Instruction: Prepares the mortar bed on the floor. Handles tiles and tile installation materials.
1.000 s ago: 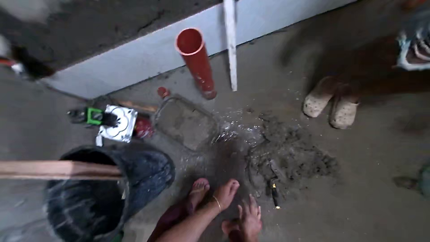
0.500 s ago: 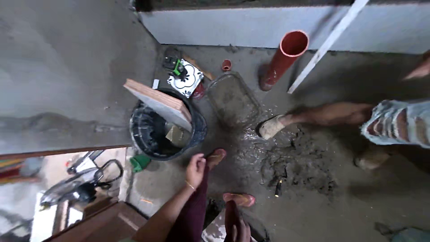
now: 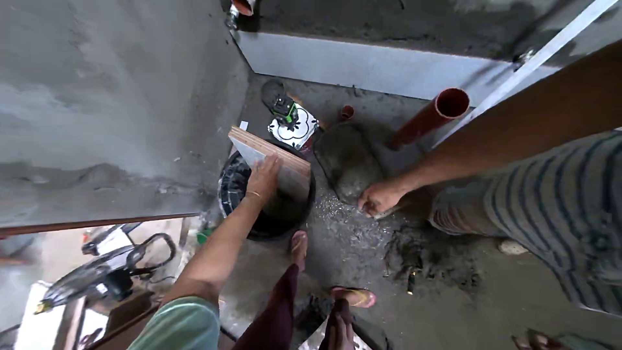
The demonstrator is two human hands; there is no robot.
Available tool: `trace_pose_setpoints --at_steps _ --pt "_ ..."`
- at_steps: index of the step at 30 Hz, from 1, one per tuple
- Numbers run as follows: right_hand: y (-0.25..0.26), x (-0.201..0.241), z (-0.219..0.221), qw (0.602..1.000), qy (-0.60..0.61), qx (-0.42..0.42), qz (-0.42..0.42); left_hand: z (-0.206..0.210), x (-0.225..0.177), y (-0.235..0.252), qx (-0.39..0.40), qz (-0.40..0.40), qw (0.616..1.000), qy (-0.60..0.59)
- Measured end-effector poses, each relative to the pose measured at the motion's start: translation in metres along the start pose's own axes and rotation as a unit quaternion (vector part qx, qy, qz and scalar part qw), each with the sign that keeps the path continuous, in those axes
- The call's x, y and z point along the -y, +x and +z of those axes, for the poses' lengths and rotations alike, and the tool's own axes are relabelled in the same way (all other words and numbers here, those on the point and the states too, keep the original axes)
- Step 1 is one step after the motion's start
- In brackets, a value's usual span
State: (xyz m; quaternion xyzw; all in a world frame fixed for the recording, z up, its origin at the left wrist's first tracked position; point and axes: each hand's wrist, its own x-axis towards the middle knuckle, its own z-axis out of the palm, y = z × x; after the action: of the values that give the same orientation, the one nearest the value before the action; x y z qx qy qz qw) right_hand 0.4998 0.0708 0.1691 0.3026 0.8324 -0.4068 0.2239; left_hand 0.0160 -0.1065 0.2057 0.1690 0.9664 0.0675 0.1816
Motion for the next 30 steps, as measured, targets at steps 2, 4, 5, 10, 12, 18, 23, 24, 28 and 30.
trace_pose_setpoints --at_steps 2,4,5,10,12,18,23,24,28,30 --pt "0.001 0.024 0.007 1.000 -0.003 -0.007 -0.011 -0.002 0.003 0.001 0.009 0.013 1.000 0.015" --pt "0.014 0.046 0.012 0.998 -0.006 -0.039 -0.054 -0.005 0.005 0.000 0.000 0.026 1.000 0.016" --pt "0.025 0.059 0.012 0.995 -0.015 -0.058 -0.079 -0.006 0.009 -0.002 -0.010 0.037 0.999 0.012" --pt "0.089 0.161 -0.013 0.973 0.032 -0.118 -0.194 -0.016 0.039 -0.019 0.077 0.100 0.991 0.038" --pt "0.106 0.196 -0.020 0.969 0.060 -0.133 -0.199 -0.017 0.051 -0.022 0.120 0.126 0.985 0.016" --pt "0.108 0.230 -0.002 0.979 0.181 -0.046 -0.087 -0.034 0.064 -0.034 0.218 0.176 0.959 0.031" --pt "0.102 0.227 -0.001 0.972 0.235 -0.007 -0.012 -0.092 0.069 -0.045 0.067 0.189 0.980 0.008" --pt "0.113 0.239 -0.006 0.978 0.200 -0.019 -0.057 -0.097 0.077 -0.041 0.066 0.208 0.976 0.017" --pt "0.181 0.335 -0.032 0.977 -0.098 0.072 -0.173 -0.087 0.119 -0.038 0.039 0.122 0.992 -0.018" --pt "0.202 0.371 -0.024 0.951 -0.235 0.157 -0.129 -0.073 0.138 -0.047 -0.009 -0.030 0.991 -0.130"
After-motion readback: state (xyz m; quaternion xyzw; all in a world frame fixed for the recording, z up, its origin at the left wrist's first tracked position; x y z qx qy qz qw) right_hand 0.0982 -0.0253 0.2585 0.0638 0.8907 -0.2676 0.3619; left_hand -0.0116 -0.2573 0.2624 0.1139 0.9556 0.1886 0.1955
